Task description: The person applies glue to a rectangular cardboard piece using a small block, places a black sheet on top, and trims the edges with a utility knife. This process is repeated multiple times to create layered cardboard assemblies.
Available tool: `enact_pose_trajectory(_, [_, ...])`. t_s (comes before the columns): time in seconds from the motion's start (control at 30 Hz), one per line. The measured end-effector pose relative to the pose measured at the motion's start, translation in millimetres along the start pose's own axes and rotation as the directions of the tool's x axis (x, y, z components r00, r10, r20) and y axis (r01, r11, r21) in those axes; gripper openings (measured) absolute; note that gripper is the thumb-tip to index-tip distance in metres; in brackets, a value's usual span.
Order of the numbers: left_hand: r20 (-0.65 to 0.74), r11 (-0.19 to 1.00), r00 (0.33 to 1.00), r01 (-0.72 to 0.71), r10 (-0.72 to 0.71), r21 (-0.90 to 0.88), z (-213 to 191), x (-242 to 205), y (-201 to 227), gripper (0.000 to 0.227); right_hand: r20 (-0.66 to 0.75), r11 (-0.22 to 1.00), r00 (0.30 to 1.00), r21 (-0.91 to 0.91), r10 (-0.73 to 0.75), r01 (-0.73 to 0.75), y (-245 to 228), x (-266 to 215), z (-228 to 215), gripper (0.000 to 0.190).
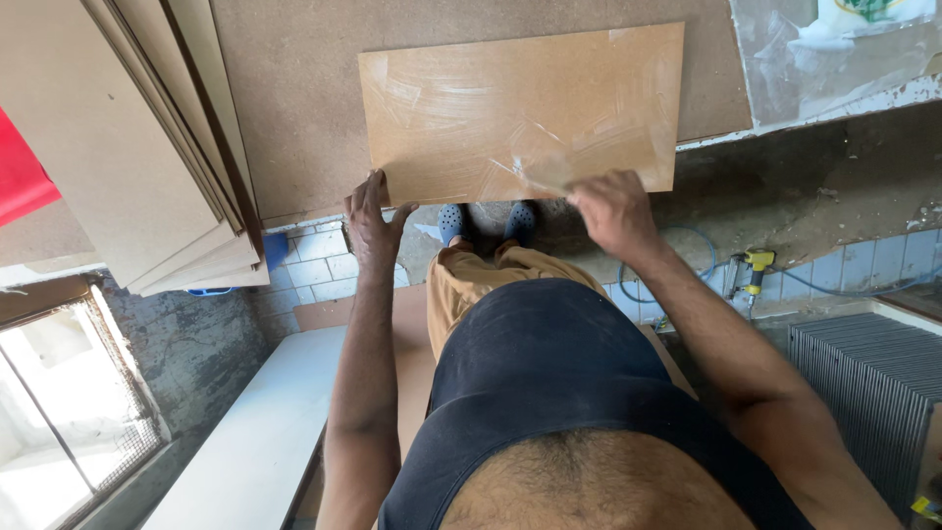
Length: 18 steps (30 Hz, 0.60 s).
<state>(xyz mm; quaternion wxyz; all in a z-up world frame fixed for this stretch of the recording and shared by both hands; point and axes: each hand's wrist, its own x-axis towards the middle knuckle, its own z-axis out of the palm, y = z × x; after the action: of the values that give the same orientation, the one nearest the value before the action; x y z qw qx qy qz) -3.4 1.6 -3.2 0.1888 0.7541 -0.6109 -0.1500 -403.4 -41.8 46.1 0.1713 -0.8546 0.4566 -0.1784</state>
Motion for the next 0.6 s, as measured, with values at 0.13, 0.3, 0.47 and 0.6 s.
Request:
enact_pose_trajectory(0.13, [-0.023,0.998,0.998,-0.051,0.05,-0.024,-3.3,3.8,-0.3,0.09,0.064,0.987,0.994,0.132,0.089,-0.097,1.3,-24.5,-0.5,0.019])
enact_pose_trajectory(0.3, [0.045,0.998,0.999,0.002,0.001,-0.069,-1.8,-4.7,-2.7,0.088,-0.142,0.451,0.586,0.785,0.798,-0.424,56.3,-34.5,-19.0,0.027])
enact_pose_trajectory(0.47, [-0.026,0.98,0.99,-0.142,0.14,-0.142,-1.1,4.3,-25.3,0.081,0.139,0.125,0.453,0.854,0.881,-0.506,51.5,-30.8,-5.3,0.038])
enact_pose_trajectory(0.6, [-0.073,0.985,0.997,0.024,-0.037,-0.174,-15.8,13.8,-52.8,0.08,0.158,0.04,0.56,0.945,0.813,-0.325,54.0,-26.1,10.0,0.038])
